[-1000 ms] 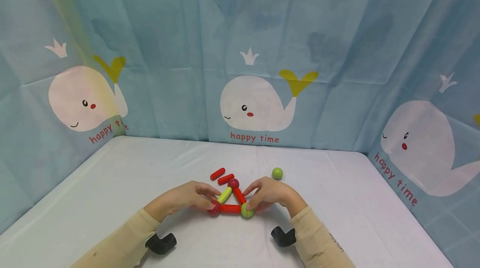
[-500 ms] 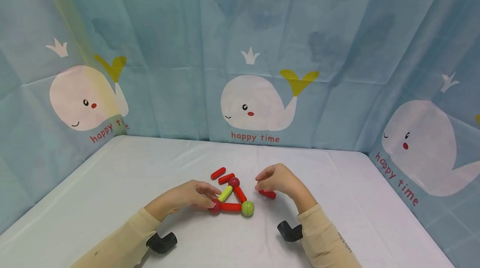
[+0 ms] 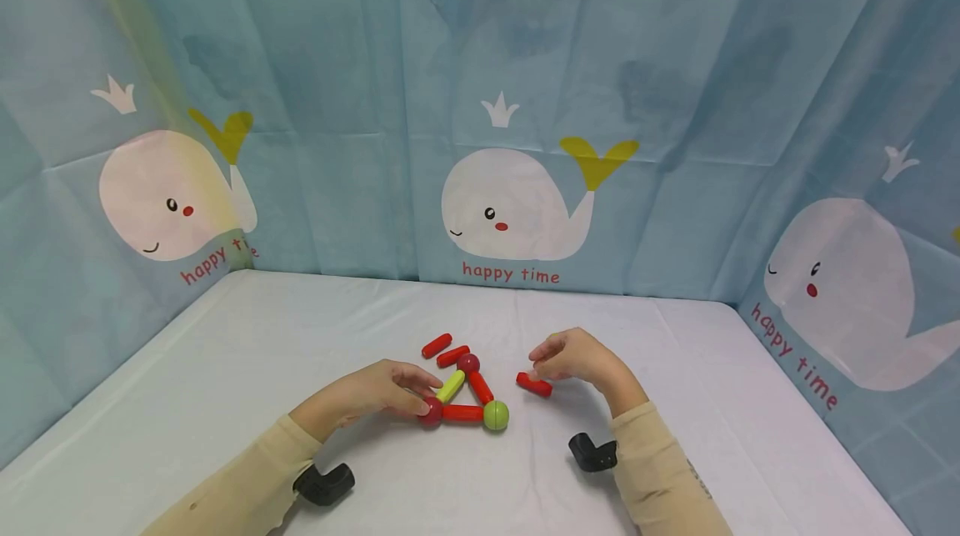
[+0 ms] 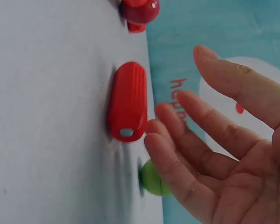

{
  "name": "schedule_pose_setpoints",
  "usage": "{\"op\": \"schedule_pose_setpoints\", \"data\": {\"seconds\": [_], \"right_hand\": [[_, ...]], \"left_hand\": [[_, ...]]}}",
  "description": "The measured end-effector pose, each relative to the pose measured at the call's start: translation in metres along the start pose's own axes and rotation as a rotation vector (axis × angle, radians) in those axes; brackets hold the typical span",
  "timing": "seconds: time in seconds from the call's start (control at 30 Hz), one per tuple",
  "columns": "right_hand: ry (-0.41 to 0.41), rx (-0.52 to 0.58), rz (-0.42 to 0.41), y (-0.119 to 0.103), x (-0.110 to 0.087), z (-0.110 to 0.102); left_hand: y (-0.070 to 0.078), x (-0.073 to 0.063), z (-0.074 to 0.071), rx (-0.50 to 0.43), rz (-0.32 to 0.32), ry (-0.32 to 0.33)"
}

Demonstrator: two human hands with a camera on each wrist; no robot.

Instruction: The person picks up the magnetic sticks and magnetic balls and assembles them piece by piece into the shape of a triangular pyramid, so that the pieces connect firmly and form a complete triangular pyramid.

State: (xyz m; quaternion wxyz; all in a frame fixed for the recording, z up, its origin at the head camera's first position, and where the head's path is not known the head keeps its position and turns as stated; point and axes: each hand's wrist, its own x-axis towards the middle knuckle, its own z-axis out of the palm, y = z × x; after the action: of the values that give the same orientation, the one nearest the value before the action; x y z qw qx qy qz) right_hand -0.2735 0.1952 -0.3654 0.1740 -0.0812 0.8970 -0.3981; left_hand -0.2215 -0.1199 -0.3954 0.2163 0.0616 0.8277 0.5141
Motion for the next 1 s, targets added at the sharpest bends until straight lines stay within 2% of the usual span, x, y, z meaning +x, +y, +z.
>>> {"op": "schedule_pose_setpoints", "data": {"seconds": [0.2,0.47,0.8,1.0], "right_hand": [[-0.031,-0.021,0.016,0.009,0.005,0.0],[-0.032,-0.045,0.053,0.01,0.005,0.002],[-0.029,-0.038,0.046,0.013,0.006,0.008],[-0.014,-0.082,0.042,0.012,0.007,0.01]], "left_hand": [[0.0,0.0,0.0,-0.001,-0.002,0.0],[0.0,0.0,0.0,-0.005,0.004,-0.002],[0.001,0.0,0.001,0.003,-0.001,-0.002],[0.001,-0.001,0.002,0.002,-0.007,0.001]]}}
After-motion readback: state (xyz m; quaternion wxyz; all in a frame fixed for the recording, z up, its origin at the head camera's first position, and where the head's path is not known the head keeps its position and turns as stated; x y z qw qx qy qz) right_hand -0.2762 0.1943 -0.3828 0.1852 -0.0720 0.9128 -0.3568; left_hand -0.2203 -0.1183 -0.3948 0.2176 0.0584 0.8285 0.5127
